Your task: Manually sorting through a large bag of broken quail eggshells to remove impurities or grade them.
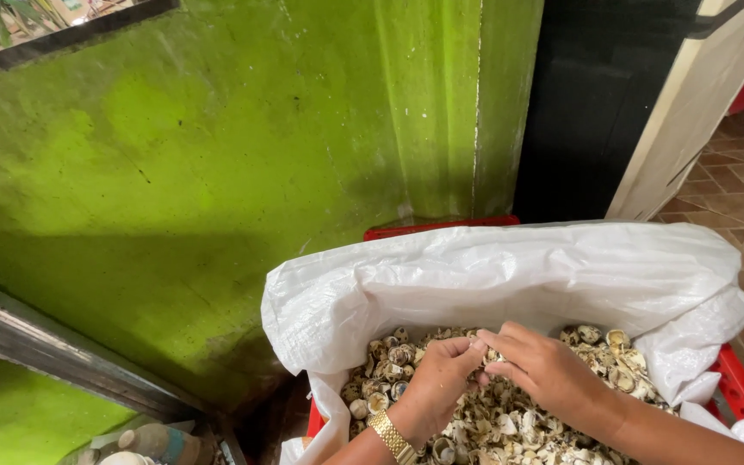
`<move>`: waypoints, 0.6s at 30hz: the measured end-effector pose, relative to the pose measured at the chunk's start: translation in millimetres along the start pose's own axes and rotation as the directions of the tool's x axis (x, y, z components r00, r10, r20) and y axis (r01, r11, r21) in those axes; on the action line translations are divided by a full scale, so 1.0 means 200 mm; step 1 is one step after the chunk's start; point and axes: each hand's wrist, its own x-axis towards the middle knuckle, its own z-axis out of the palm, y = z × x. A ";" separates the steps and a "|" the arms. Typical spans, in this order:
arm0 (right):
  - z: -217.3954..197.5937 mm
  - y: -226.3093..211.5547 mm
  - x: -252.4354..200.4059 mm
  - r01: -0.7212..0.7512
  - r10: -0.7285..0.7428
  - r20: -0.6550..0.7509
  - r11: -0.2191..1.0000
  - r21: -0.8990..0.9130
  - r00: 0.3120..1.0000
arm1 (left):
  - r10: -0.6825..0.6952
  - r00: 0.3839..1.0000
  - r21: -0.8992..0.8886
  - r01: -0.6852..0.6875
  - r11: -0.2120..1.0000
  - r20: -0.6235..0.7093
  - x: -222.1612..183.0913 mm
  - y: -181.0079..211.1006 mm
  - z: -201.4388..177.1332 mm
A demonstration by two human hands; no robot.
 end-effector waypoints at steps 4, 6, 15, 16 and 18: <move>0.04 0.07 -0.01 0.096 -0.106 -0.038 0.976 -0.194 0.994 | -0.100 0.981 -0.003 0.102 0.995 0.163 -0.05 0.02 0.01; 0.03 0.05 0.00 0.155 -0.170 -0.043 0.959 -0.237 0.985 | -0.118 0.981 0.074 0.107 0.991 0.154 -0.07 0.03 0.02; -0.03 -0.05 0.03 -0.171 0.174 0.170 0.985 -0.030 0.970 | -0.157 0.973 -0.022 0.163 0.986 0.171 -0.06 0.00 0.02; -0.07 -0.12 0.04 -0.407 0.377 0.353 0.913 0.013 0.856 | -0.136 0.980 0.013 0.136 0.991 0.145 -0.06 0.00 0.01; -0.13 -0.09 0.04 -0.392 0.320 0.430 0.916 0.090 0.845 | -0.096 0.988 0.100 0.084 0.991 0.117 -0.06 0.00 0.01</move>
